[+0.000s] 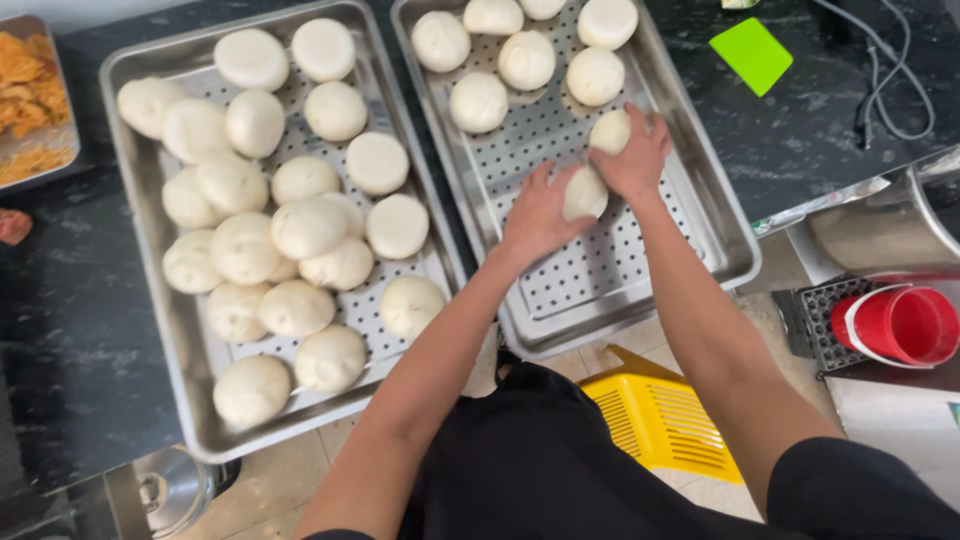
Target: The person arranges round white buns on perforated metal trays, moving them between trays and into a plastic bag. The person also retrieves a tray from a proofer and places it on the counter.
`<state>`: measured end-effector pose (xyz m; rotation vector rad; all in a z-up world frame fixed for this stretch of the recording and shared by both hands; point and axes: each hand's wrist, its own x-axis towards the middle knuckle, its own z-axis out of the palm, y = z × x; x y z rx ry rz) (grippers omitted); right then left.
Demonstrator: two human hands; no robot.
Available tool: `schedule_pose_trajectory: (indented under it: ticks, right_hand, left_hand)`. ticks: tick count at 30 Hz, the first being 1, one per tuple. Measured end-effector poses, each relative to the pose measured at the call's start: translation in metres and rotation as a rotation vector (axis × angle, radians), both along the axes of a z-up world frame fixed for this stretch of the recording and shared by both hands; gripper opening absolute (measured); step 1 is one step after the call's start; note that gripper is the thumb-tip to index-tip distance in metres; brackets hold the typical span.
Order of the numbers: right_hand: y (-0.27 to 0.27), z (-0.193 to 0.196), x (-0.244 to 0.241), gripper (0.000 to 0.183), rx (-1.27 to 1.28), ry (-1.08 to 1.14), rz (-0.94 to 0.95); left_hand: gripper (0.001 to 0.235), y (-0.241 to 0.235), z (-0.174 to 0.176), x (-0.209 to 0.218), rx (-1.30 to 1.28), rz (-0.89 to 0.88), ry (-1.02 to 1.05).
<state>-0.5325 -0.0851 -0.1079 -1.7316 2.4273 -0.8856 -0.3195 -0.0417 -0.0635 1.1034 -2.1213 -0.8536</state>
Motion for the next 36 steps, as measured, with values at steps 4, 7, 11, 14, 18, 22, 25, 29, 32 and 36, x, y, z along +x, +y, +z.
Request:
schedule_pose_trajectory:
  ticks: [4,7,11,14,18,22,25,29,32,36]
  right_hand:
    - [0.000,0.008,-0.004,0.094,0.163,-0.093,0.028]
    - [-0.003,0.023,-0.010,0.085,0.079,-0.138,0.119]
    - [-0.039,0.039,-0.015,0.084,-0.199,-0.205,0.307]
    - [-0.073,0.040,-0.010,0.086,-0.302,-0.154,0.357]
    - [-0.092,0.025,-0.001,0.102,-0.230,-0.253,0.376]
    - [-0.095,0.013,-0.004,0.106,-0.260,-0.169,0.399]
    - [-0.093,0.018,-0.003,0.105,-0.216,-0.272,0.361]
    - [-0.093,0.036,0.029,0.111,-0.263,-0.480,0.446]
    - [-0.085,0.042,0.084,0.111,-0.209,-0.803,0.646]
    - [-0.090,0.053,0.189,0.117,-0.132,-0.862,0.876]
  left_hand:
    - [0.101,-0.009,-0.012,-0.040,0.067,-0.053,-0.276]
    - [0.094,-0.022,-0.018,-0.044,0.023,0.009,-0.217]
    - [0.092,-0.069,-0.016,-0.019,-0.167,0.305,0.000]
    - [0.089,-0.124,-0.004,0.001,-0.219,0.535,-0.016]
    - [0.105,-0.151,-0.001,0.020,-0.147,0.591,-0.100]
    - [0.119,-0.149,-0.004,0.020,-0.057,0.577,-0.117]
    - [0.109,-0.144,0.001,0.021,-0.060,0.590,-0.065]
    - [0.096,-0.138,0.021,0.040,-0.041,0.612,0.179]
    - [0.091,-0.121,0.034,0.080,-0.191,0.669,0.339]
    - [0.091,-0.099,0.056,0.171,-0.435,0.855,0.267]
